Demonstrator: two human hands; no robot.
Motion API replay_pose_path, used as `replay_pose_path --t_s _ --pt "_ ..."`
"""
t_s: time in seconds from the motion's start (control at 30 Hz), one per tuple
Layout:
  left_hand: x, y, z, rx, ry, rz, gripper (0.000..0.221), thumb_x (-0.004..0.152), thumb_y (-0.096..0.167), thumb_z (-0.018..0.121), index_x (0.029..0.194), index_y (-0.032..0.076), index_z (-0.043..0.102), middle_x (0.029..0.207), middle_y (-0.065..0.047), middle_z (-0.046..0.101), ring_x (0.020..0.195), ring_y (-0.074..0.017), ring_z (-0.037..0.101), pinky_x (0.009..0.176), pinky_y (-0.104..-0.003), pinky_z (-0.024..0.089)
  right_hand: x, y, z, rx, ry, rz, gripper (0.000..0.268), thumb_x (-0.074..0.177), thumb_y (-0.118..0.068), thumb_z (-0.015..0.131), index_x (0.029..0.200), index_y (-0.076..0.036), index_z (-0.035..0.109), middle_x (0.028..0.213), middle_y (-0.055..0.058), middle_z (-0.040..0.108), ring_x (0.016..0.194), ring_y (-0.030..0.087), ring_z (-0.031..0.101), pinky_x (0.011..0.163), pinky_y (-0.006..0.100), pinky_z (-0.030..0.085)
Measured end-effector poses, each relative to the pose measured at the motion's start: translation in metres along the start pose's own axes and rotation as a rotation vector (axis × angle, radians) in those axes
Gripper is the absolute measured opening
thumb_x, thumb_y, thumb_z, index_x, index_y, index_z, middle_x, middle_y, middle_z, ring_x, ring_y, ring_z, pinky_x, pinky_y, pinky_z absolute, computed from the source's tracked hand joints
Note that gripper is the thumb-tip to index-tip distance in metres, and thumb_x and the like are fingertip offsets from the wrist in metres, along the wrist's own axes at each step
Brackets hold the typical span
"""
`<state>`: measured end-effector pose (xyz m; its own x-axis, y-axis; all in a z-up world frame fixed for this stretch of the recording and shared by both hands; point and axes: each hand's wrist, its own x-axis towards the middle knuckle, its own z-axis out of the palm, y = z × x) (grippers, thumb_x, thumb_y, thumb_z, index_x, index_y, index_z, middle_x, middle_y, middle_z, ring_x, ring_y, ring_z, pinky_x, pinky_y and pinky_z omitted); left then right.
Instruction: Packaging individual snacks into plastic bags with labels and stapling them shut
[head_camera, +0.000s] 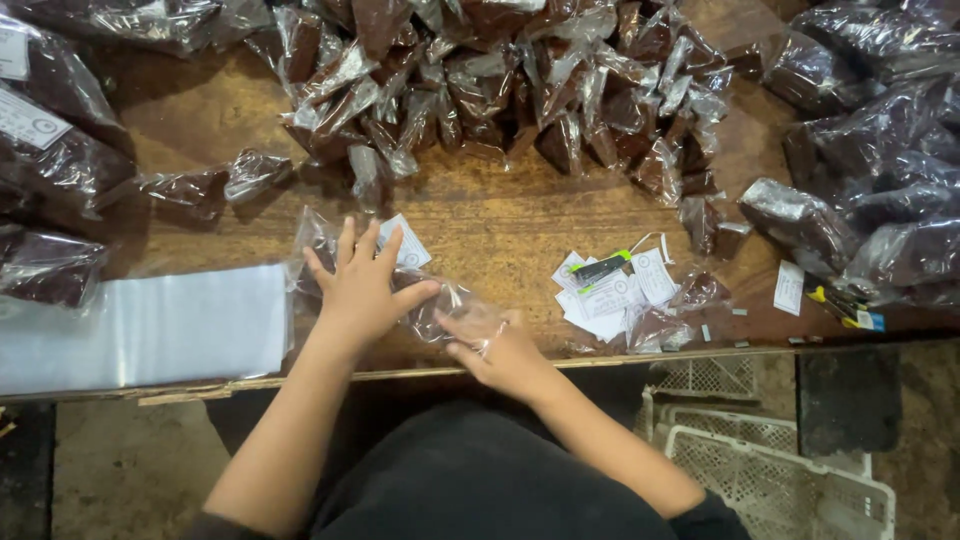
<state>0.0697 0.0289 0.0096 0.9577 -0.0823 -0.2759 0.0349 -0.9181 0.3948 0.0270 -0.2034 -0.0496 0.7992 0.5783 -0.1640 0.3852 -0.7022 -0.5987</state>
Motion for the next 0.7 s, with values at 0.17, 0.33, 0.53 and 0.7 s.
replay_pose_path --t_s 0.17,0.33,0.53,0.7 --pt "0.006 0.013 0.002 0.048 -0.106 -0.194 0.096 0.086 0.08 0.054 0.159 0.02 0.035 0.167 -0.013 0.028 0.159 -0.0333 0.008 0.111 -0.082 0.004 0.01 -0.01 -0.058 0.169 -0.408 0.146 0.068 0.084 -0.055 0.069 0.145 -0.028 0.057 0.141 0.011 0.065 0.13 0.041 0.058 0.109 0.053 0.048" --pt "0.004 0.018 0.0 0.037 -0.113 -0.259 0.095 0.089 0.077 0.051 0.161 0.017 0.03 0.168 -0.015 0.024 0.159 -0.0346 0.005 0.11 -0.082 0.005 -0.012 0.168 -0.093 0.005 0.139 0.323 0.029 0.086 -0.011 0.065 0.112 -0.017 0.076 0.113 0.009 0.074 0.114 0.034 0.066 0.101 0.048 0.049" --pt "0.01 0.017 0.007 0.043 -0.104 -0.276 0.095 0.09 0.078 0.048 0.161 0.018 0.03 0.167 -0.015 0.024 0.158 -0.0341 0.005 0.109 -0.083 0.008 -0.047 0.224 -0.132 -0.58 -0.006 0.576 0.064 0.077 -0.024 0.072 0.14 -0.032 0.063 0.142 0.001 0.058 0.131 0.034 0.051 0.1 0.053 0.045" --pt "0.008 0.016 0.006 0.034 -0.095 -0.279 0.093 0.09 0.079 0.046 0.159 0.019 0.032 0.167 -0.014 0.025 0.158 -0.0341 0.007 0.109 -0.083 0.009 -0.067 0.247 -0.134 -0.603 0.05 0.569 0.025 0.079 -0.029 0.072 0.103 -0.026 0.076 0.13 0.002 0.061 0.125 0.03 0.052 0.098 0.047 0.043"
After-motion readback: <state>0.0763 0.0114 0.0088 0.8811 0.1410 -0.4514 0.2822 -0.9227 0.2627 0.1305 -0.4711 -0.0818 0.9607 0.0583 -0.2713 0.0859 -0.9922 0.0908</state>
